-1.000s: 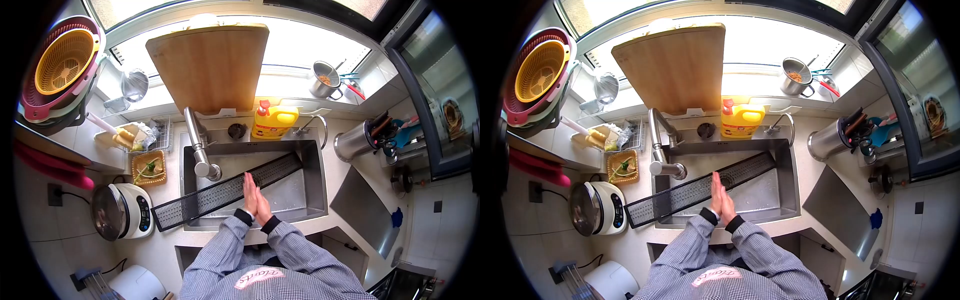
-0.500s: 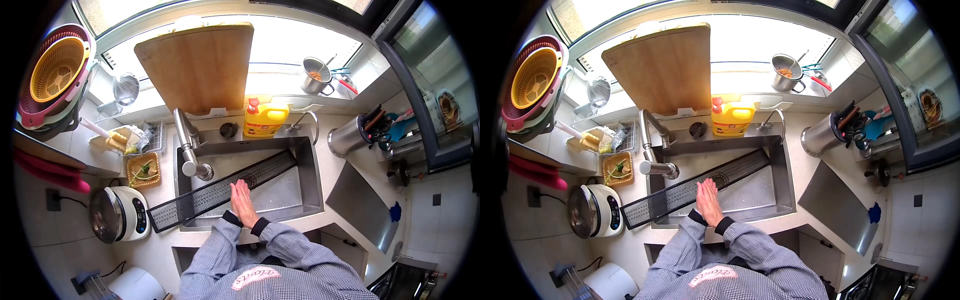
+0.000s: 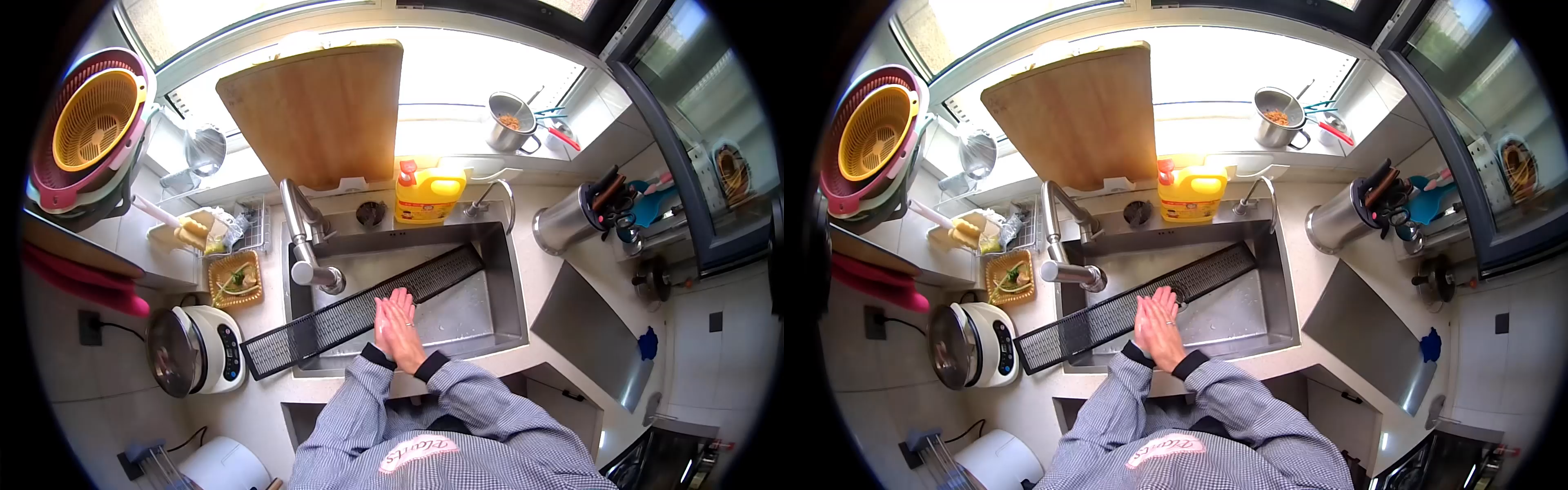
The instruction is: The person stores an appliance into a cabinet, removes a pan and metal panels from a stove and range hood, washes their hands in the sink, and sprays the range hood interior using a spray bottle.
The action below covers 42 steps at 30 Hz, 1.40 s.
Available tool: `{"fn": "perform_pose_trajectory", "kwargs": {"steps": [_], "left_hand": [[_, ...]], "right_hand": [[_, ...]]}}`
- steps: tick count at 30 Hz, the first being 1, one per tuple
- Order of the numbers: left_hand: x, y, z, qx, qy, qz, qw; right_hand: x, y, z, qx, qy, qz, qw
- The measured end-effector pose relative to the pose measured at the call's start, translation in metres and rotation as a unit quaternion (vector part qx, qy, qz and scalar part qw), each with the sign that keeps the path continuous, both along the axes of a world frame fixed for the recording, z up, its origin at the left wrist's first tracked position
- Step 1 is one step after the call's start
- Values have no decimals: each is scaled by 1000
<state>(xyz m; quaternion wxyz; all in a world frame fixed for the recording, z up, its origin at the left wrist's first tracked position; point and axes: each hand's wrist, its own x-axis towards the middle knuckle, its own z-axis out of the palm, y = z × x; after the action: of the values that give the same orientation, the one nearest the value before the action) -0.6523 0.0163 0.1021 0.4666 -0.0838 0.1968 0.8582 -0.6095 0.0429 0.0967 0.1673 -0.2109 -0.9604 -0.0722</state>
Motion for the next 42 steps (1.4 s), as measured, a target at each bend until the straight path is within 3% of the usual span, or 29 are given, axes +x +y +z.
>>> {"fn": "perform_pose_trajectory", "kwargs": {"steps": [1,2,3,5,7,9,11,12,14,15,17,18,19,20,21,22,23,24,25,27,28,30,32,33,35,37,39,41,42], "left_hand": [[5,1,16,1,-1,1,1000],[11,1,32,-34,40,-49,997],[16,1,46,-73,80,-99,989],[30,1,48,-126,159,-131,970],[23,2,35,-226,256,-135,930],[7,7,30,-324,182,-117,921],[-9,3,27,-247,81,-51,964],[-12,4,34,-203,12,-34,979],[-23,1,29,-163,47,-50,984],[-25,-2,26,-121,79,-67,987],[-20,5,19,-177,114,-63,975],[-12,10,7,-292,430,27,854],[-6,7,20,-297,450,-36,841],[2,4,33,-298,473,-98,823],[10,1,11,-274,493,-75,822],[18,-2,-12,-249,512,-53,820],[24,-2,-20,-173,476,12,862],[31,-7,16,-183,165,-32,969],[33,-4,34,-77,126,-14,989],[29,-32,-29,-182,314,-105,926],[15,-40,-16,-184,313,-104,926],[-23,-51,12,-289,610,-187,714],[-69,-56,14,-359,633,-115,676],[-100,-54,4,-480,649,-93,583],[-162,-38,-12,-350,518,38,780],[-192,-28,-2,-248,355,29,901],[-205,-23,-7,-408,619,-70,668],[-195,-30,-4,-389,638,-104,656],[-181,-35,-18,-367,675,-44,639]], "right_hand": [[2,7,14,1,-1,1,1000],[4,23,28,-216,94,40,971],[6,38,40,-424,183,75,884],[12,52,32,-412,143,-35,899],[9,36,43,-600,258,-86,753],[29,13,24,-466,180,77,863],[46,3,11,-706,141,31,693],[47,2,17,-708,140,31,691],[48,1,27,-933,299,-89,178],[48,0,27,-933,299,-90,178],[47,4,27,-939,313,-110,86],[39,6,50,-946,272,-130,123],[32,10,52,-946,272,-130,123],[25,12,54,-939,248,-130,203],[18,15,55,-926,220,-128,280],[13,24,43,-924,239,-102,282],[4,28,42,-912,295,-145,244],[-2,36,39,-925,269,-158,218],[-4,47,34,-936,241,-173,191],[-11,59,13,-969,172,-145,98],[-16,57,4,-962,194,-167,92],[-23,55,-17,-955,214,-187,88],[-31,54,-40,-925,225,-219,211],[-36,52,-30,-925,226,-220,211],[-47,44,8,-941,193,-184,208],[-58,37,9,-949,186,-157,198],[-71,32,15,-973,192,-121,46],[-84,26,9,-975,192,-111,16],[-91,23,6,-974,197,-115,5]]}}
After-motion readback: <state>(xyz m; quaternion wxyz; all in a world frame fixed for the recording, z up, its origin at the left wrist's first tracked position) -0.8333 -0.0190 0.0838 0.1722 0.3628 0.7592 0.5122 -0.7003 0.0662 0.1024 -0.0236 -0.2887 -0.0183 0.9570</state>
